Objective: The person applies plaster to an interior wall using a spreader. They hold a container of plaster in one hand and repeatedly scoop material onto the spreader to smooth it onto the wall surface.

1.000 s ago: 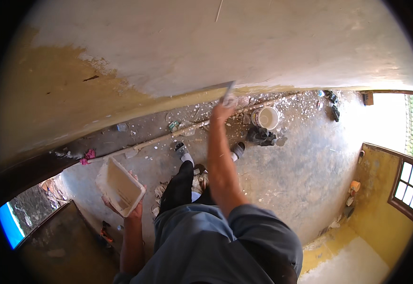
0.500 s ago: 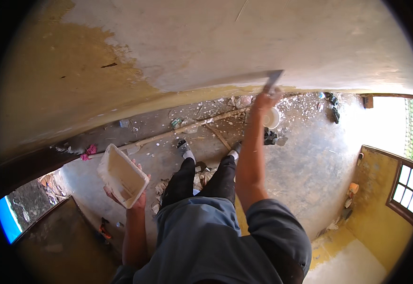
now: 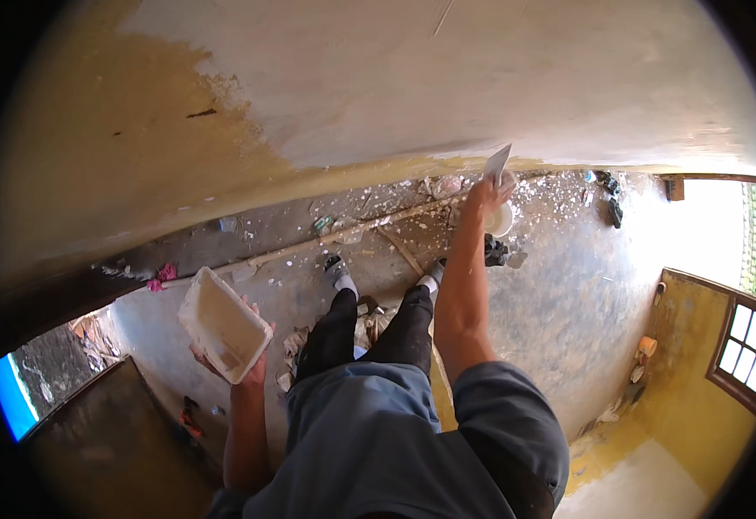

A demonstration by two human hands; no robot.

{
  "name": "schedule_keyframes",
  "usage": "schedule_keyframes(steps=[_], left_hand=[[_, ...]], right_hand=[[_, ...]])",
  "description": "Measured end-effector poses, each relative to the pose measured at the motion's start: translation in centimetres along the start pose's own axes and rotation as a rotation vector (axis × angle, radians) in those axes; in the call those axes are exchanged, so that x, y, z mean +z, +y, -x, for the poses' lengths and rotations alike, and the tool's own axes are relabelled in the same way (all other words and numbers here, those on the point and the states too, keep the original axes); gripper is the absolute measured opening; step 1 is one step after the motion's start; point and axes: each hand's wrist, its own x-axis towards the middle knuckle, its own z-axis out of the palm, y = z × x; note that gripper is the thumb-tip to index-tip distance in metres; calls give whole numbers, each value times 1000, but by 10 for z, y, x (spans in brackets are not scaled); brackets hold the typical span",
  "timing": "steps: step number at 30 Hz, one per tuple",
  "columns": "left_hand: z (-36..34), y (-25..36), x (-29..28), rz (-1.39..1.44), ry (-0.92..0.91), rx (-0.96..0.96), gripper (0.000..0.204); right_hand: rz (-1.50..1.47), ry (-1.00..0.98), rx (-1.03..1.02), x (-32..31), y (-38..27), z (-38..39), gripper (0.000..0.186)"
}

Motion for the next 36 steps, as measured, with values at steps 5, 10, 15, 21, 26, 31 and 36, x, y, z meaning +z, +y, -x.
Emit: schedule_keyframes(steps=[5, 10, 15, 21, 26, 31, 36], left_hand=[[4, 3, -5, -28, 34, -7, 98], [-1, 4, 7, -62, 51, 8, 99], [13, 11, -9, -61, 83, 70, 99], [0, 7, -1, 53, 114, 36, 91], [-4, 7, 3, 51, 41, 122, 81], [-28, 2, 1, 217, 121, 150, 85], [-34, 3, 11, 284, 5, 144, 84]], right_hand=[[308, -115, -66, 75, 26, 93, 47], [212, -411, -440, 107, 20, 294, 31], [-363, -270, 427, 75, 47, 246, 27], [-645, -282, 718, 105, 30, 158, 35], [-643, -458, 717, 101, -120, 202, 53], [-649, -459, 536, 82, -307, 230, 24], [-899, -770, 159, 19, -415, 185, 32]])
